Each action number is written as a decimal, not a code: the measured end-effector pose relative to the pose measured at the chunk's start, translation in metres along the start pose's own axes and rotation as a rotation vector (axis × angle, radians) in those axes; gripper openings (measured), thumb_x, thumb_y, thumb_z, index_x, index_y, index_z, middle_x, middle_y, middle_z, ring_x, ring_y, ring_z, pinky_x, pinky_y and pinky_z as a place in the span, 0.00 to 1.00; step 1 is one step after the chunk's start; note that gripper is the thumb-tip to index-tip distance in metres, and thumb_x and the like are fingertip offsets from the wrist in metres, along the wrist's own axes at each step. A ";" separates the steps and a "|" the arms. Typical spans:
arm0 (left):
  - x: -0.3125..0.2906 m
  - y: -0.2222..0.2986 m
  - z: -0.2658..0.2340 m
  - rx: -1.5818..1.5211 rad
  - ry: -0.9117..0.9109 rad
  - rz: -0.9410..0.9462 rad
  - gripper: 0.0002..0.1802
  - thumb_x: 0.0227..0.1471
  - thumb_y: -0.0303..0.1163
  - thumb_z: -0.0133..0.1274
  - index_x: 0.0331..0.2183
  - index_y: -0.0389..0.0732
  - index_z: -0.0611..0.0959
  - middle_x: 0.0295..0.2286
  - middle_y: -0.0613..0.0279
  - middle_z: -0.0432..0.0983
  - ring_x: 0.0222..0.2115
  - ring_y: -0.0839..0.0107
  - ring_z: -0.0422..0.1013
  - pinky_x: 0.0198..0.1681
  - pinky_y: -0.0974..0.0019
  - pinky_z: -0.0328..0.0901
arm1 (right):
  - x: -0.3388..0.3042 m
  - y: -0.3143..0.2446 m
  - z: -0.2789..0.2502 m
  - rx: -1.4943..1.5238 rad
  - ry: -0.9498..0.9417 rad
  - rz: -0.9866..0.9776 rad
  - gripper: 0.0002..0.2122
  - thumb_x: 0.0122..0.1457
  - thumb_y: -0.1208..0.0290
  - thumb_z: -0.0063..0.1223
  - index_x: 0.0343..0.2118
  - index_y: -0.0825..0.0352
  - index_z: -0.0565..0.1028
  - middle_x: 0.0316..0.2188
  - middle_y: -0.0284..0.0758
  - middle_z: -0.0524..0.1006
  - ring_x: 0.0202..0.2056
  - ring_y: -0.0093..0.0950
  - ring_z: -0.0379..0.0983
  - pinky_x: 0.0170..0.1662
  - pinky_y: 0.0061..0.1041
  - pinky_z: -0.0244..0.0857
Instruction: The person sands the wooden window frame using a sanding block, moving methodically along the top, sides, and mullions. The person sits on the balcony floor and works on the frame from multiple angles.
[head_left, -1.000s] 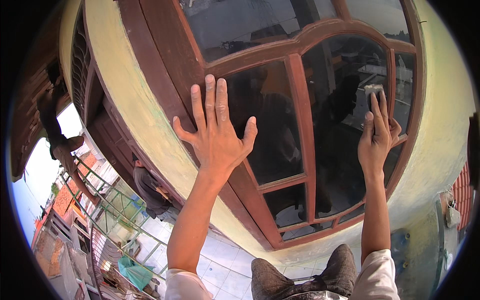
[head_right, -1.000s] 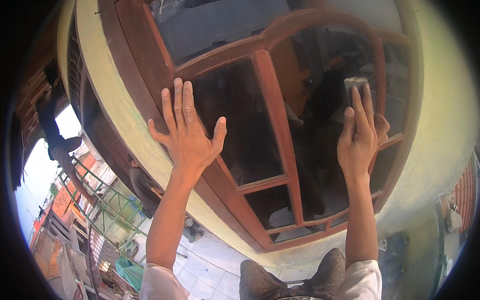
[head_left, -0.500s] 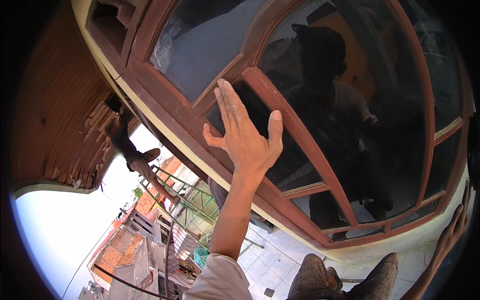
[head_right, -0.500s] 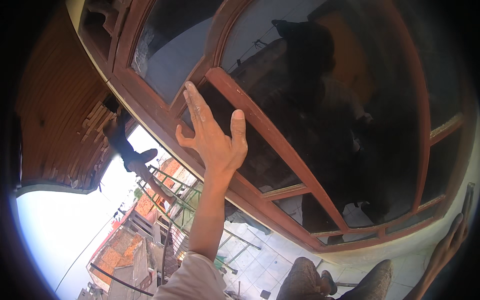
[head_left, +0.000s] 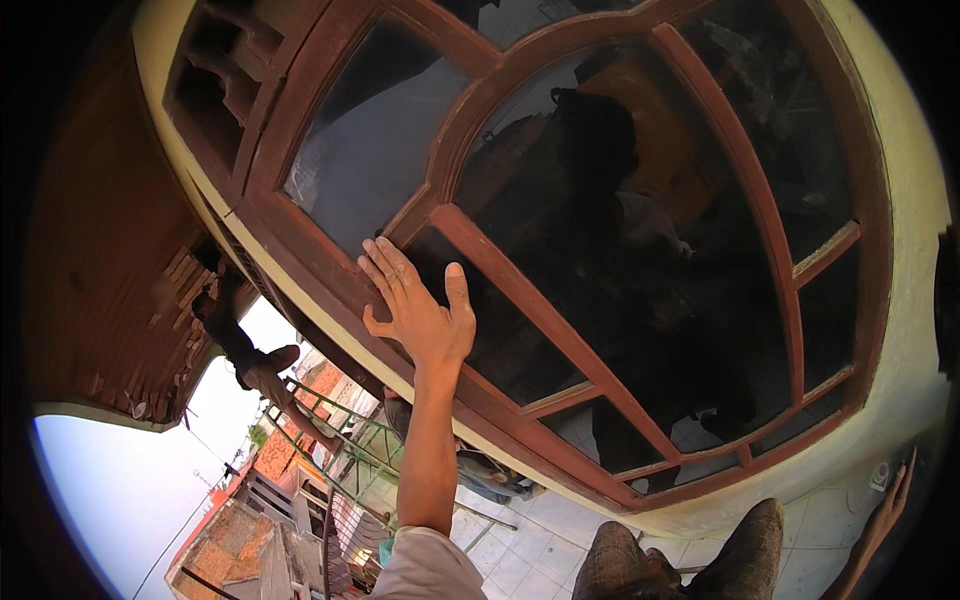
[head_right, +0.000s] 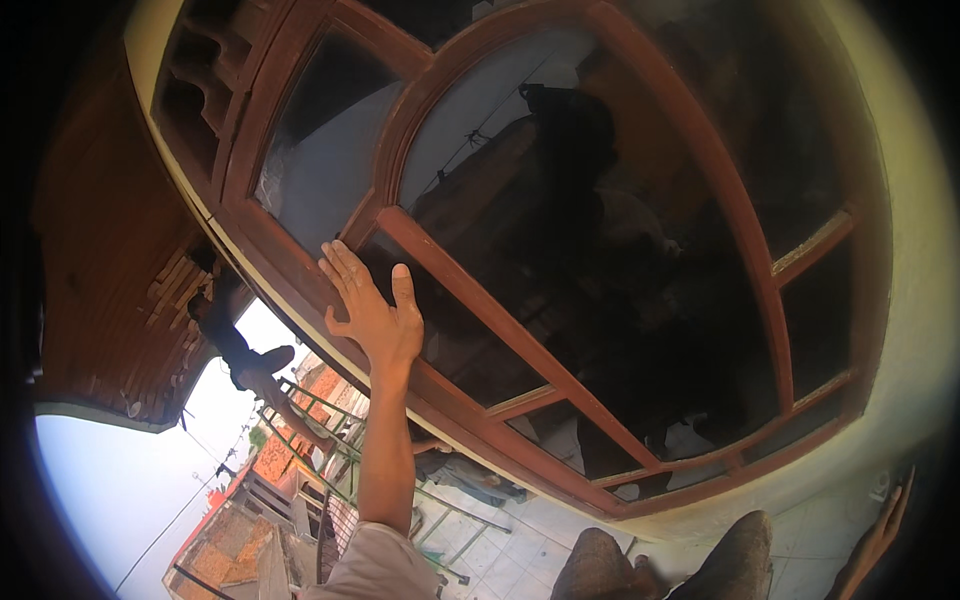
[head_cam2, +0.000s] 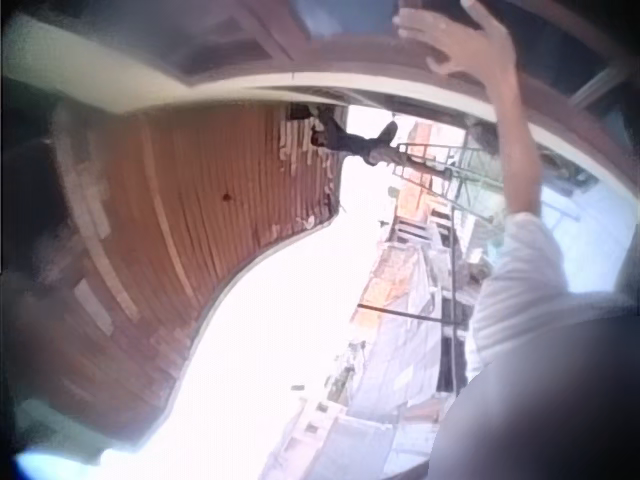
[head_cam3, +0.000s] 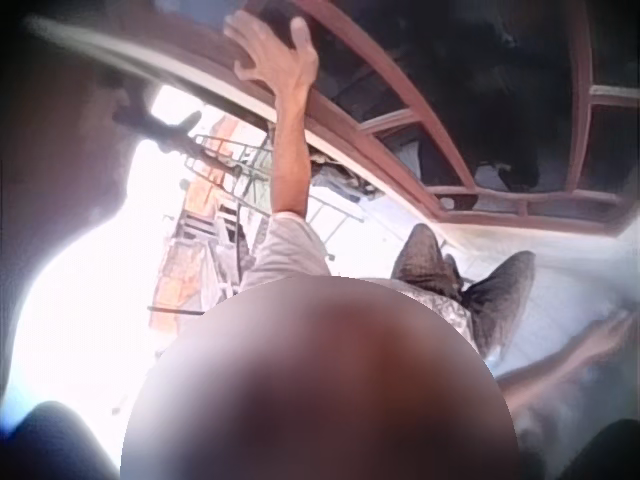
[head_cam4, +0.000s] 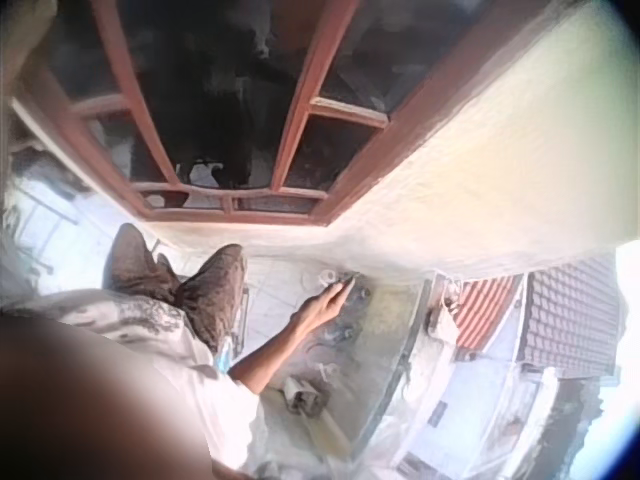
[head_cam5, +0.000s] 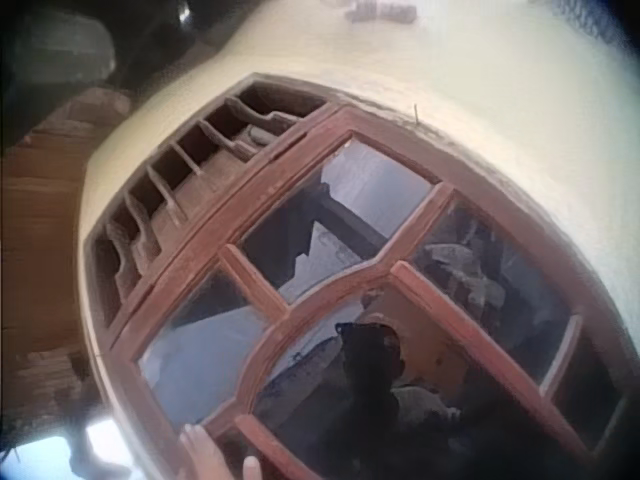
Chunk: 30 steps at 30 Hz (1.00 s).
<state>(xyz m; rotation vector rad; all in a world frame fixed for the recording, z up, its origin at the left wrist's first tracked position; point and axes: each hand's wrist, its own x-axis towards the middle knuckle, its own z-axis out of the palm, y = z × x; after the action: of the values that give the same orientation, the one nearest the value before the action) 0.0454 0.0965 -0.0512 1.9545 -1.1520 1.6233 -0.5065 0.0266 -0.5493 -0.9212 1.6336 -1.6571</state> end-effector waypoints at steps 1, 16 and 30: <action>-0.001 -0.001 0.002 0.010 0.000 0.029 0.52 0.66 0.64 0.42 0.74 0.37 0.49 0.75 0.47 0.38 0.76 0.53 0.37 0.64 0.24 0.35 | -0.003 -0.015 0.001 -0.037 -0.041 -0.054 0.26 0.78 0.57 0.42 0.72 0.67 0.64 0.72 0.37 0.65 0.72 0.31 0.58 0.74 0.32 0.48; -0.003 -0.085 0.009 -0.018 0.122 0.224 0.37 0.63 0.58 0.48 0.71 0.68 0.65 0.74 0.74 0.53 0.74 0.69 0.48 0.67 0.29 0.37 | -0.093 -0.348 0.126 0.105 -0.538 -0.722 0.28 0.69 0.78 0.52 0.71 0.60 0.63 0.68 0.41 0.64 0.61 0.30 0.67 0.61 0.32 0.67; -0.018 -0.090 0.021 -0.290 0.264 -0.003 0.36 0.62 0.57 0.45 0.70 0.67 0.67 0.73 0.72 0.56 0.73 0.68 0.51 0.70 0.37 0.38 | -0.199 -0.515 0.276 0.048 -0.288 -1.323 0.22 0.71 0.62 0.57 0.66 0.58 0.73 0.47 0.39 0.73 0.45 0.29 0.68 0.51 0.30 0.65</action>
<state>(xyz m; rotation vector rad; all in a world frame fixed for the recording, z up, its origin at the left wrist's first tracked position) 0.1276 0.1431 -0.0541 1.5114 -1.1994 1.5564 -0.1466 0.0544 -0.0487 -2.3640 0.6913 -2.1072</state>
